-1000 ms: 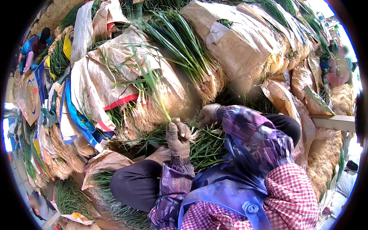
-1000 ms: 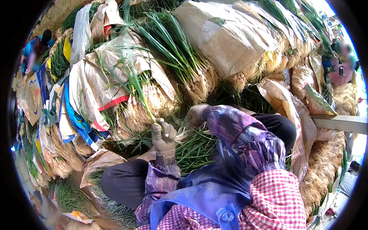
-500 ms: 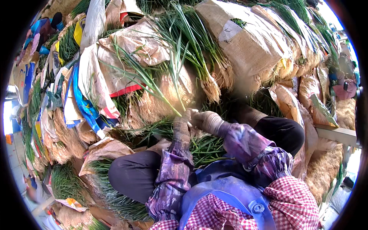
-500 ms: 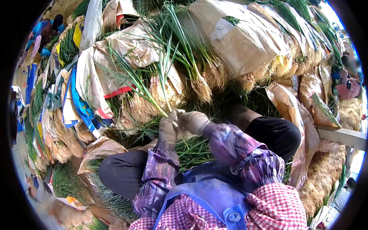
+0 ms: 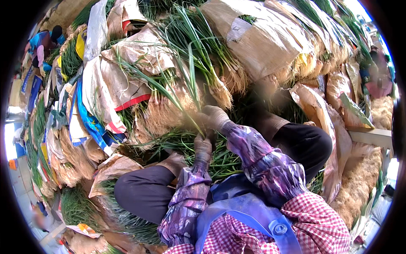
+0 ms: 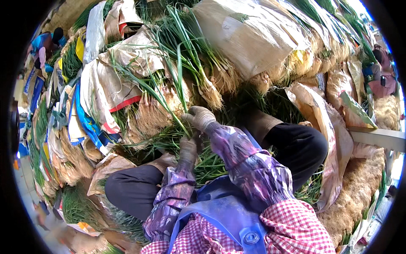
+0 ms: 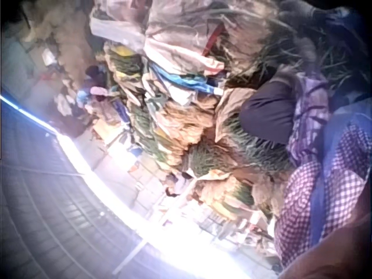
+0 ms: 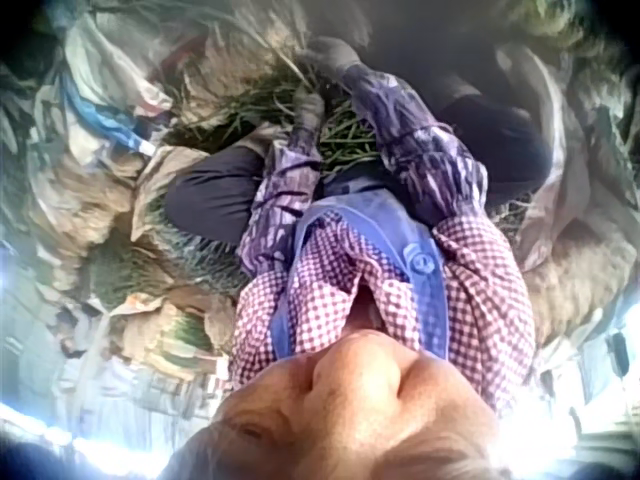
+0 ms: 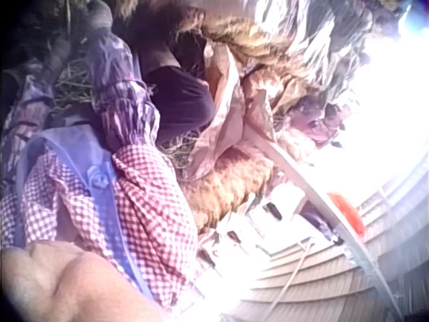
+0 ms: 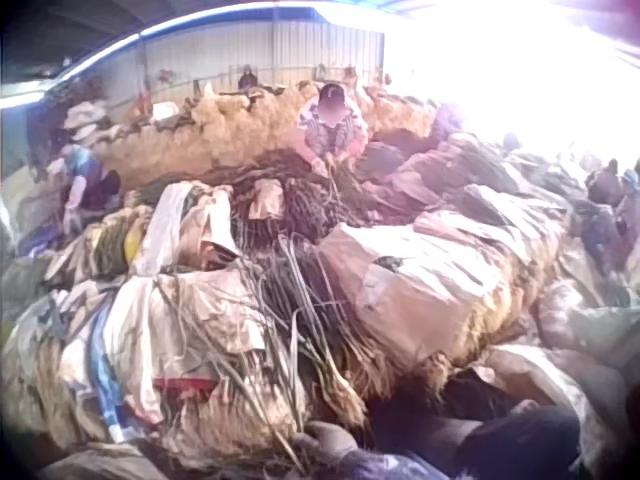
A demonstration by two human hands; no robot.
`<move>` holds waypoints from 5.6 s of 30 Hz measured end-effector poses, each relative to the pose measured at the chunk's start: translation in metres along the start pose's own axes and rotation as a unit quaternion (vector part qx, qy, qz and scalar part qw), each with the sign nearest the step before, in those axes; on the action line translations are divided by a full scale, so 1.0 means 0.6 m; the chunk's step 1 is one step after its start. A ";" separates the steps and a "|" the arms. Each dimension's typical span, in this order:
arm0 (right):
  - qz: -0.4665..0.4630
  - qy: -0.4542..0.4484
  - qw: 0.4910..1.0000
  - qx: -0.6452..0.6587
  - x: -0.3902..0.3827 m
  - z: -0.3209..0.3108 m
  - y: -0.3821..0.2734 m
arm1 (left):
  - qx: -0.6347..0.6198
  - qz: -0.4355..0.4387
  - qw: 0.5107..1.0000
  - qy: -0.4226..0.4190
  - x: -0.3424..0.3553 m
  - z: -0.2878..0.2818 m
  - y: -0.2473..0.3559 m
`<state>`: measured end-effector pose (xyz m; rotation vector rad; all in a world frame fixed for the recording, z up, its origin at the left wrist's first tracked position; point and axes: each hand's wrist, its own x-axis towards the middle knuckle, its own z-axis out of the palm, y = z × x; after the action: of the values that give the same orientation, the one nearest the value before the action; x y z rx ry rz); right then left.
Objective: The person sorts through bunches of green onions while sitting on the floor, picking up individual stalks, removing outer layers or damaged parts by hand, and placing the cleaned stalks into a separate pile.
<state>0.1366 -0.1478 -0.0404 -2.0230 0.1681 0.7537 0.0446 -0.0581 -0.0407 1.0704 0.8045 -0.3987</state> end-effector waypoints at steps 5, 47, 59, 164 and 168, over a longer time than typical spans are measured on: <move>-0.168 -0.045 0.919 -0.355 -0.009 0.020 -0.015 | -0.158 -0.013 0.982 -0.105 0.029 -0.055 -0.048; -0.148 0.111 0.923 -0.336 0.009 -0.072 0.086 | -0.390 0.099 0.841 -0.362 -0.049 -0.042 0.072; -0.027 0.095 0.989 -0.113 0.062 -0.082 0.018 | -0.109 0.150 0.981 -0.060 -0.004 -0.028 0.039; -0.134 -0.292 0.920 0.223 -0.036 -0.023 0.046 | -0.339 -0.066 0.891 -0.294 -0.082 -0.068 0.034; -0.048 -0.291 0.938 0.181 -0.058 -0.013 0.042 | -0.330 -0.054 0.895 -0.296 -0.093 -0.097 0.046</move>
<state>0.1022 -0.1741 -0.0362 -1.3836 -0.1292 1.1324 0.0030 0.0016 0.0042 0.2332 0.3910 -0.4663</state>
